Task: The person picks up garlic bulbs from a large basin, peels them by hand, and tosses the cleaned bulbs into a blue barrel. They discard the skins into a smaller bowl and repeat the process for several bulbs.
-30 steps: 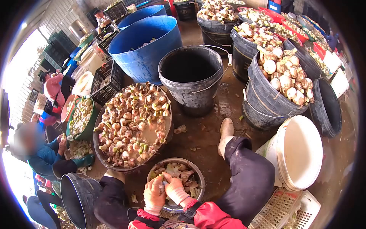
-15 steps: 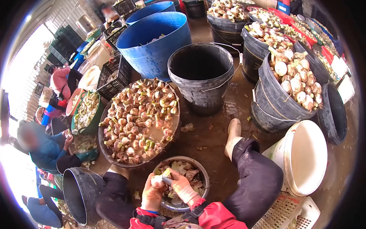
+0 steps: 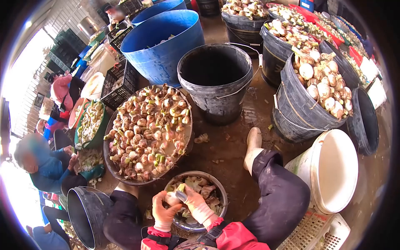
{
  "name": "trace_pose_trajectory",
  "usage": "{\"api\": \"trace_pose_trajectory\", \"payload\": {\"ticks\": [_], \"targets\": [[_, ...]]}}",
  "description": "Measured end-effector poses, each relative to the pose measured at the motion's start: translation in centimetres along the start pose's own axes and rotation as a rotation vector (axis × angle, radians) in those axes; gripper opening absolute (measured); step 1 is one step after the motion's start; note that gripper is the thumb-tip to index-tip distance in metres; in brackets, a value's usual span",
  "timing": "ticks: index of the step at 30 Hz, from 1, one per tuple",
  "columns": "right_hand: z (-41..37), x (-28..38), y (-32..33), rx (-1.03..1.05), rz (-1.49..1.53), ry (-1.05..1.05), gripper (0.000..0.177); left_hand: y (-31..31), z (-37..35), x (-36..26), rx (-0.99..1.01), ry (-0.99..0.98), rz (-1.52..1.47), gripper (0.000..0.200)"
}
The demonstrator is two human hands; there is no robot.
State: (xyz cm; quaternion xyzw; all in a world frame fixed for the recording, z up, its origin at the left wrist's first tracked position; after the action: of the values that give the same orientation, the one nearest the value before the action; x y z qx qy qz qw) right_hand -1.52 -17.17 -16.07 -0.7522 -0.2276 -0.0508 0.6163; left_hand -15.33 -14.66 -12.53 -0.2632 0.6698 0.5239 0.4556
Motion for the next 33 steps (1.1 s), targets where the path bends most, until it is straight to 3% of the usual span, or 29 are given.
{"api": "trace_pose_trajectory", "payload": {"ticks": [1,3,5,6,7,9,10,11,13,15,17,20,21,22,23,24,26,29,31,33], "targets": [[0.0,0.0,0.1,-0.034,-0.162,-0.004,0.037,-0.2,-0.4,-1.9,0.038,-0.131,0.243,0.076],[-0.1,-0.3,0.6,-0.133,-0.036,-0.026,0.038,-0.5,-0.3,-2.8,0.017,-0.110,0.275,0.072],[-0.5,0.6,0.5,-0.177,-0.071,0.134,0.034,-0.8,0.1,-1.2,-0.056,0.137,-0.256,0.065],[-0.6,0.9,0.0,-0.225,-0.048,0.140,0.037,-1.1,0.3,-2.1,-0.055,0.161,-0.468,0.058],[-0.5,0.8,0.5,-0.223,-0.051,0.142,0.037,-0.8,0.7,-1.9,-0.056,0.157,-0.471,0.058],[-0.3,0.6,0.8,-0.155,-0.072,0.171,0.033,-2.0,1.0,-0.5,0.155,0.576,-1.062,0.055],[-0.4,0.2,1.1,-0.150,-0.073,0.168,0.033,-2.1,0.9,-0.1,0.036,0.702,-1.007,0.051],[-0.5,0.4,0.5,-0.137,-0.083,0.154,0.032,-2.0,1.0,0.5,0.032,0.698,-1.008,0.051],[-0.5,1.2,-0.5,-0.118,-0.097,0.141,0.031,-0.7,1.2,2.3,-0.161,0.705,-0.700,0.049],[-1.1,2.5,-1.3,-0.208,-0.274,0.100,0.028,-1.1,0.5,-0.2,-0.164,0.619,-0.732,0.049],[-1.5,2.6,-2.5,-0.187,-0.425,0.032,0.025,-2.1,-0.1,-2.5,-0.219,0.353,-0.839,0.043],[-0.6,0.0,-2.7,0.017,-0.852,-0.021,0.024,-1.0,-0.1,-0.4,-0.235,0.362,-0.933,0.037],[-0.6,-0.3,-1.8,0.014,-0.853,-0.026,0.024,-0.7,0.2,0.7,-0.269,0.380,-1.052,0.035],[-0.6,0.4,-1.0,-0.097,-0.568,-0.012,0.023,-0.7,0.1,3.4,-0.338,0.396,-1.241,0.029],[-0.7,0.9,-0.2,-0.205,-0.281,0.008,0.022,-0.1,-0.4,0.4,-0.294,0.465,-1.230,0.029],[-0.5,2.2,0.3,-0.186,-0.352,0.192,0.021,0.1,-0.7,0.6,-0.165,0.431,-1.203,0.031],[-0.1,2.7,2.5,-0.312,-0.335,0.187,0.021,0.0,-1.6,0.2,-0.007,0.404,-1.186,0.034],[-0.8,2.9,5.7,-0.520,-0.528,0.223,0.024,0.2,-2.7,-1.2,-0.011,0.411,-1.239,0.034],[-0.5,2.0,8.3,-0.576,-0.396,0.308,0.026,0.3,-2.9,-1.1,0.000,0.388,-1.265,0.032],[-0.5,2.2,9.1,-0.562,-0.285,0.355,0.027,0.5,-3.5,1.1,-0.126,0.449,-1.332,0.029]]}}
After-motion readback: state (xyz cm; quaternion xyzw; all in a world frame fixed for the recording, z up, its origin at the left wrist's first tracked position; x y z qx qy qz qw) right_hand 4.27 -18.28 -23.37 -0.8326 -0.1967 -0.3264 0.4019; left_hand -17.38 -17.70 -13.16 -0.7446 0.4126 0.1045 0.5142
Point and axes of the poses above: each hand's wrist, its own z-axis towards the middle knuckle, its own y-axis out of the back of the hand, x = y × z, the point moved 5 cm from there along z, towards the middle knuckle, and after that the axes turned 12 degrees about x, right-handed, at the moved point
